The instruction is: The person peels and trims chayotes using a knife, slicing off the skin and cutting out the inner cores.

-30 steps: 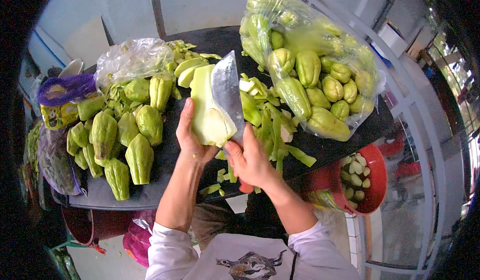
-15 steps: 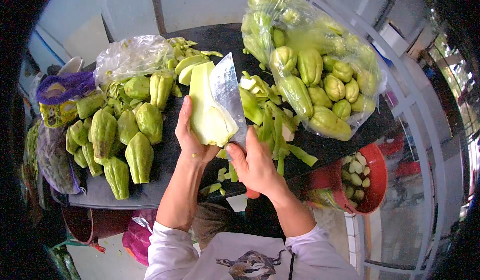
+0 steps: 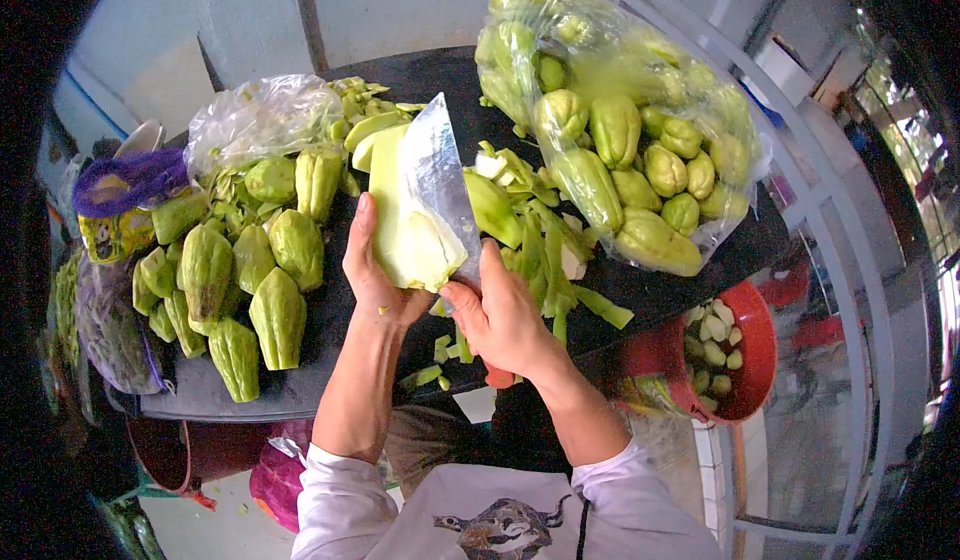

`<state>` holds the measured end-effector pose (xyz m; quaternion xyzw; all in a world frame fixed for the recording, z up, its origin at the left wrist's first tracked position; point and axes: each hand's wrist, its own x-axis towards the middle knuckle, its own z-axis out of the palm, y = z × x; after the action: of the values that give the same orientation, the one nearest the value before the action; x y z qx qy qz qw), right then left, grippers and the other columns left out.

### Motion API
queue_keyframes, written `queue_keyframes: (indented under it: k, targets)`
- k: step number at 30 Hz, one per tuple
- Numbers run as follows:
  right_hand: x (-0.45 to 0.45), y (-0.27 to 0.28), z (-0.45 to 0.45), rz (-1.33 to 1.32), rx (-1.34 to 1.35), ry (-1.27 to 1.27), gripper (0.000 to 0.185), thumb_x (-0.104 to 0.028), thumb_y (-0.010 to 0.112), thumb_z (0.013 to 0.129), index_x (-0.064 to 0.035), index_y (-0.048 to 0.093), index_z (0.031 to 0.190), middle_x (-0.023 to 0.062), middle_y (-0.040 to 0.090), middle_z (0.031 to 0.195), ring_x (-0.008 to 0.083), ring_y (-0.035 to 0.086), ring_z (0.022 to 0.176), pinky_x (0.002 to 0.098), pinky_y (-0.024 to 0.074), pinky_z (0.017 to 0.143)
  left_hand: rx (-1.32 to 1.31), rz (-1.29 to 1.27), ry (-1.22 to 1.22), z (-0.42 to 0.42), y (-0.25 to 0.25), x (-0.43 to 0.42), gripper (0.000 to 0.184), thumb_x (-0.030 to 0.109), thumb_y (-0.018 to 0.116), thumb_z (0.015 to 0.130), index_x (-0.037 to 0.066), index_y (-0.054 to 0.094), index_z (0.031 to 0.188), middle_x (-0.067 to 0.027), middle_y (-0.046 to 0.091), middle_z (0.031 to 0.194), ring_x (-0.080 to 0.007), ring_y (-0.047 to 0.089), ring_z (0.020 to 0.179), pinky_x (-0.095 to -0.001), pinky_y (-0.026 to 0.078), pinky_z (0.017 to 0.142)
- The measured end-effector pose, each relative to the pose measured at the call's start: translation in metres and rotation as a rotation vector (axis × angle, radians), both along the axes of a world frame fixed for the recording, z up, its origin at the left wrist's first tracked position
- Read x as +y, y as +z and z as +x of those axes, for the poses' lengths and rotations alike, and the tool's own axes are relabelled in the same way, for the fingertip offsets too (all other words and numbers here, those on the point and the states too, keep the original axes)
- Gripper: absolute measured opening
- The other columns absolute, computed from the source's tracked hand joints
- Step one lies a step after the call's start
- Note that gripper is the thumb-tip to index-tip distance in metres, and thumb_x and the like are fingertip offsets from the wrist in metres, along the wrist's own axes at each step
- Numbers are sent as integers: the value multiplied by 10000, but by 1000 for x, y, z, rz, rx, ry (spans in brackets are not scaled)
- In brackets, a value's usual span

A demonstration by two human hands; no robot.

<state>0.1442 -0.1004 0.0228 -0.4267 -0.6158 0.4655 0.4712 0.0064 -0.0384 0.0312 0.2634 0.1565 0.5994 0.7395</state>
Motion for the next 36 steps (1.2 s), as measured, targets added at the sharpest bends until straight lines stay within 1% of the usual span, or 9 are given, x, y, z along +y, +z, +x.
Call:
queue_keyframes:
  k: [12, 14, 17, 19, 22, 25, 27, 30, 36]
  targets:
    - [11, -5, 12, 73, -84, -60, 356, -290, 598, 991, -26, 449, 1179, -11, 515, 656, 51, 460, 479, 232, 412, 406, -59, -14, -13, 7, -6, 7, 559, 518, 521, 946, 80, 548, 1291, -111, 648, 1160, -272, 646, 1025, -430, 517, 924]
    - [13, 7, 9, 39, -237, -189, 330, -260, 660, 953, 30, 519, 1025, 161, 669, 787, 210, 660, 674, 359, 502, 597, -104, -77, 69, 10, -7, 10, 563, 528, 520, 944, 83, 554, 1286, -107, 656, 1142, -268, 651, 1014, -416, 520, 909]
    - [15, 3, 7, 119, -306, -247, 358, -280, 693, 931, 28, 532, 1021, 151, 677, 801, 210, 662, 677, 358, 506, 603, -91, -91, 96, 6, -7, 11, 573, 537, 506, 946, 72, 559, 1277, -114, 659, 1132, -266, 654, 1006, -414, 520, 901]
    - [15, 10, 14, 97, -264, -372, 356, -273, 707, 918, 25, 540, 1021, 149, 691, 824, 251, 668, 687, 367, 516, 615, -143, 82, -17, -9, -6, 18, 632, 548, 466, 957, 28, 520, 1312, -147, 647, 1148, -279, 644, 1026, -430, 513, 915]
    - [14, 13, 19, 204, -301, -458, 295, -228, 675, 939, 15, 521, 1004, 169, 697, 839, 304, 687, 712, 377, 522, 607, -217, 19, 119, -11, 0, 18, 659, 573, 447, 962, 52, 467, 1365, -172, 595, 1228, -312, 609, 1076, -472, 474, 979]
    - [-5, 3, 5, 278, -680, -294, 178, -103, 574, 955, -10, 423, 967, 231, 643, 813, 430, 659, 750, 485, 515, 538, -229, -46, 280, -7, 9, 19, 653, 583, 441, 963, 79, 453, 1378, -172, 578, 1244, -332, 607, 1055, -514, 470, 976]
    - [-9, -7, -3, 579, -799, -234, 179, -65, 580, 918, -8, 441, 1015, 213, 586, 804, 409, 642, 661, 484, 517, 504, -277, -40, 281, -7, 2, 23, 658, 587, 435, 967, 94, 409, 1402, -171, 571, 1230, -336, 616, 1023, -548, 501, 914]
    - [-20, -6, -10, 554, -994, -217, 227, -53, 569, 893, -9, 454, 1084, 197, 545, 818, 384, 626, 611, 459, 529, 497, -159, -112, 493, -6, -3, 24, 660, 635, 375, 980, 72, 411, 1321, -179, 606, 1043, -310, 635, 907, -462, 540, 773]
    - [-22, -4, -11, 568, -1060, -190, 258, -85, 545, 909, -16, 461, 1143, 198, 538, 814, 368, 630, 604, 438, 533, 487, -77, -147, 604, -4, 3, 20, 642, 648, 345, 986, 55, 432, 1218, -178, 632, 938, -305, 653, 782, -376, 520, 670]
